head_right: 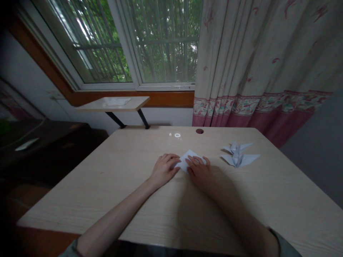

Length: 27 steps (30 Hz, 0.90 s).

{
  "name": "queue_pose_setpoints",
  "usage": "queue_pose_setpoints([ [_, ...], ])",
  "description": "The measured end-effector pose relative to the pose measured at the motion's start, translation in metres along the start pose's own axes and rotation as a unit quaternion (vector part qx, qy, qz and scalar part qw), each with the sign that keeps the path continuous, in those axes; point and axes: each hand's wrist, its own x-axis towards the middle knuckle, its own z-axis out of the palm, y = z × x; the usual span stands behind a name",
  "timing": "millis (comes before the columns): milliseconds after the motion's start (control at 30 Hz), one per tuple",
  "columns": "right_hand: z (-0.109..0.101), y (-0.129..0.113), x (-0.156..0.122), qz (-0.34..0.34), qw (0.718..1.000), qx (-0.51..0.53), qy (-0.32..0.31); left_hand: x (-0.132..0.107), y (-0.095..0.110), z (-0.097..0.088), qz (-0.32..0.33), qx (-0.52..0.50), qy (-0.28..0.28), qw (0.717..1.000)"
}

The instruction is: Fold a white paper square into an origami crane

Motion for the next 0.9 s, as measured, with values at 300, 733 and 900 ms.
queue_pose_setpoints([
  [300,-0.005,-0.001,0.002,0.005,1.0,0.001,-0.019,-0.001,-0.001,0.002,0.007,0.001,0.008,1.0],
  [733,-0.028,-0.007,0.003,-0.067,0.995,0.054,-0.059,0.0,-0.007,0.001,-0.018,0.032,0.033,0.999],
  [900,-0.034,-0.01,0.003,-0.098,0.986,0.102,-0.085,0.0,-0.008,0.001,-0.036,0.031,0.027,0.999],
])
